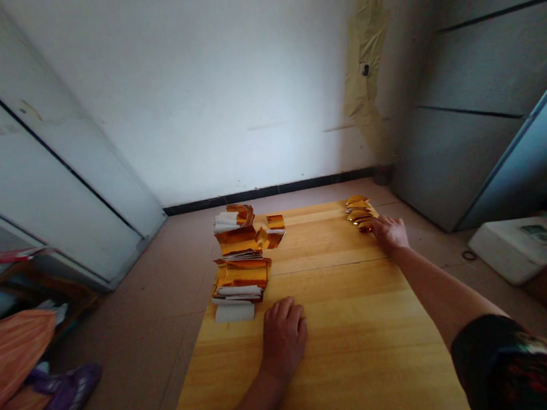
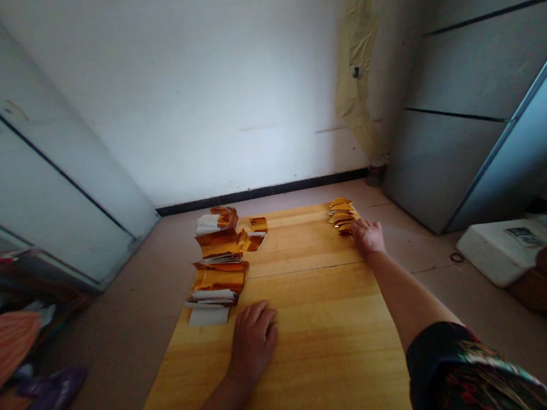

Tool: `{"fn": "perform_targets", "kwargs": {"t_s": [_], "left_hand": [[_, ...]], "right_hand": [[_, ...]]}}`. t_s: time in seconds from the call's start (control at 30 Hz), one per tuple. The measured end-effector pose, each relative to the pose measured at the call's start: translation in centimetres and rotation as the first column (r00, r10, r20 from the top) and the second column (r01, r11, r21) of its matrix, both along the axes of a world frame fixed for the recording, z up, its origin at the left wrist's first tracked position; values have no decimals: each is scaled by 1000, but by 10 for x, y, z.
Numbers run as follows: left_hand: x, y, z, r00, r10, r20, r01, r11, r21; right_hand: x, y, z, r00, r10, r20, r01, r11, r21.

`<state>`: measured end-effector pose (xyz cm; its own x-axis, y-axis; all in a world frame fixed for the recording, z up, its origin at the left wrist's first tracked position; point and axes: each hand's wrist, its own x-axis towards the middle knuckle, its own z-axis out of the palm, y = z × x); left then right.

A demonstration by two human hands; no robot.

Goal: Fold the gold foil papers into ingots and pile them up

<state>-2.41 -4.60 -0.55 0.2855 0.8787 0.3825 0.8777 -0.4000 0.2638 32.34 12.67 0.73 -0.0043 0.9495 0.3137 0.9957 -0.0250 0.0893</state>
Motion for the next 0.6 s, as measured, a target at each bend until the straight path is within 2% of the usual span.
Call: {"fn": "perform_targets", "kwargs": {"t_s": [0.37, 0.53, 0.6], "left_hand": [[0, -1, 1, 1000, 2, 2, -2, 999, -37], [3, 0, 3, 1000, 10, 7, -10, 999, -37], [4, -2, 3, 1000, -5, 25, 6, 1000, -8]], "right_hand": [[-2, 5, -5, 998, -52, -25, 50, 996, -71], [0, -2, -4, 998, -52, -45, 53, 999, 9], [-4, -11, -5, 998, -12, -59, 15, 999, 50]]}}
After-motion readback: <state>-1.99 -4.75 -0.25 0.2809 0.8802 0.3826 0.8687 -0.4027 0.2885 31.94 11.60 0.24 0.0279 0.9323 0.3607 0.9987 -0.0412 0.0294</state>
